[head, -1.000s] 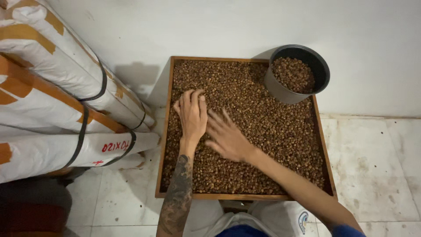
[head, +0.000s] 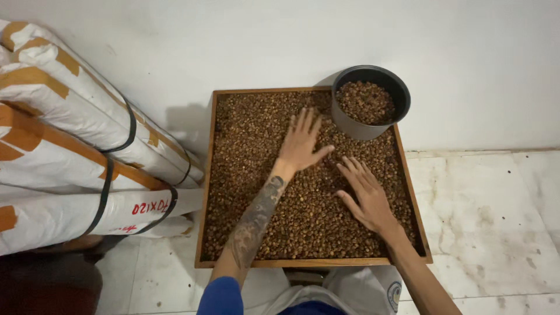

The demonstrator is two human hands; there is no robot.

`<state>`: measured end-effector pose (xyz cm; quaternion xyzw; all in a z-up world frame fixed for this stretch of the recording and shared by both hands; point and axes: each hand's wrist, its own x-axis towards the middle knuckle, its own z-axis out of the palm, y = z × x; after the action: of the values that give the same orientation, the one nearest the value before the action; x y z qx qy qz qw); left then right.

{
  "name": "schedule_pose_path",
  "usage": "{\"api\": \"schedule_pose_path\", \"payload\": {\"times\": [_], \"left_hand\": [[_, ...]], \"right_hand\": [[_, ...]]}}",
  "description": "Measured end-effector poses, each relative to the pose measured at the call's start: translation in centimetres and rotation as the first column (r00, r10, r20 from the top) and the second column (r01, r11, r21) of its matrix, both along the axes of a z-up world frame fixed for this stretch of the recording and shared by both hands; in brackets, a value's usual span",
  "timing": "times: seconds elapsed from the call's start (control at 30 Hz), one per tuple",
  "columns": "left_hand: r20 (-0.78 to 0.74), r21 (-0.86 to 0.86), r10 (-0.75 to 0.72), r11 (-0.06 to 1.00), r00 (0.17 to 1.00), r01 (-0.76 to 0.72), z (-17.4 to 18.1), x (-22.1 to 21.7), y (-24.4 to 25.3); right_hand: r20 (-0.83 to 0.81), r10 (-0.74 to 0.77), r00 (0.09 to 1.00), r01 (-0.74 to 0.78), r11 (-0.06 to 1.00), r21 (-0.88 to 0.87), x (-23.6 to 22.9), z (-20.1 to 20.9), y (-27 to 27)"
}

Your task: The person sits and sorts cocoa beans in a wooden tray by hand, picking out specific beans and placing them into a metal bucket. They repeatedly sift through the beans with both hands to separate them.

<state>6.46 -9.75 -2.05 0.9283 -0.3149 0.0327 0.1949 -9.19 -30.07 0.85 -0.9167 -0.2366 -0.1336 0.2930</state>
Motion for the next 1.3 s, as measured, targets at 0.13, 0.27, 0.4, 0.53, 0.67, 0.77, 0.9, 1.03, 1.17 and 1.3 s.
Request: {"api": "schedule_pose_path", "payload": {"times": [0.13,0.27,0.4,0.53,0.67,0.77,0.9,1.03,1.17,1.3], "left_hand": [[0.05,0.06,-0.055,0.997,0.997,0.052,-1.4,-2.9,-1.9],[-0.015,0.026,-0.215,0.976,0.977,0.215,-0.7,-8.3,-0.7],[-0.102,-0.141,-0.255,0.961,0.961,0.24,4.0,-14.5,3.0],[0.047,-0.043,-0.172,0.984,0.984,0.174,0.4,-13.9,6.6],[0.05,0.025,-0.032,0.999,0.998,0.031,0.4,-12.1,9.2],[0.041,-0.013,0.046,0.999,0.998,-0.046,0.9,-9.8,9.7],[0.025,-0.052,0.121,0.991,0.992,-0.119,-0.8,-5.3,8.1],[0.081,-0.066,0.154,0.987,0.985,-0.148,-1.0,-3.4,3.1],[0.007,0.031,0.019,0.999,1.0,-0.019,-0.1,-6.0,-1.9],[-0.055,0.043,-0.15,0.987,0.987,0.152,0.9,-9.8,-3.3]], "right_hand": [[0.015,-0.075,0.997,0.074,0.997,0.034,-1.0,2.3,0.0],[-0.033,-0.134,0.99,0.137,0.986,0.092,-1.2,1.8,-0.3],[-0.047,-0.111,0.993,0.111,0.994,-0.005,-0.9,-0.3,-0.8],[-0.109,-0.06,0.992,0.052,0.996,-0.072,-0.8,-0.3,-0.2],[-0.134,-0.035,0.99,0.012,0.985,-0.17,-0.8,-1.5,-0.2],[-0.138,-0.013,0.99,-0.009,0.987,-0.16,-0.8,-1.7,0.0],[-0.132,-0.025,0.991,0.009,0.992,-0.125,-0.9,-2.0,0.3],[-0.121,-0.058,0.991,0.039,0.987,-0.156,-0.9,-0.6,0.6],[-0.025,-0.135,0.991,0.133,0.989,-0.068,-0.6,-0.8,-0.3],[0.057,-0.234,0.971,0.226,0.967,0.115,-0.6,-0.6,-1.3]]}}
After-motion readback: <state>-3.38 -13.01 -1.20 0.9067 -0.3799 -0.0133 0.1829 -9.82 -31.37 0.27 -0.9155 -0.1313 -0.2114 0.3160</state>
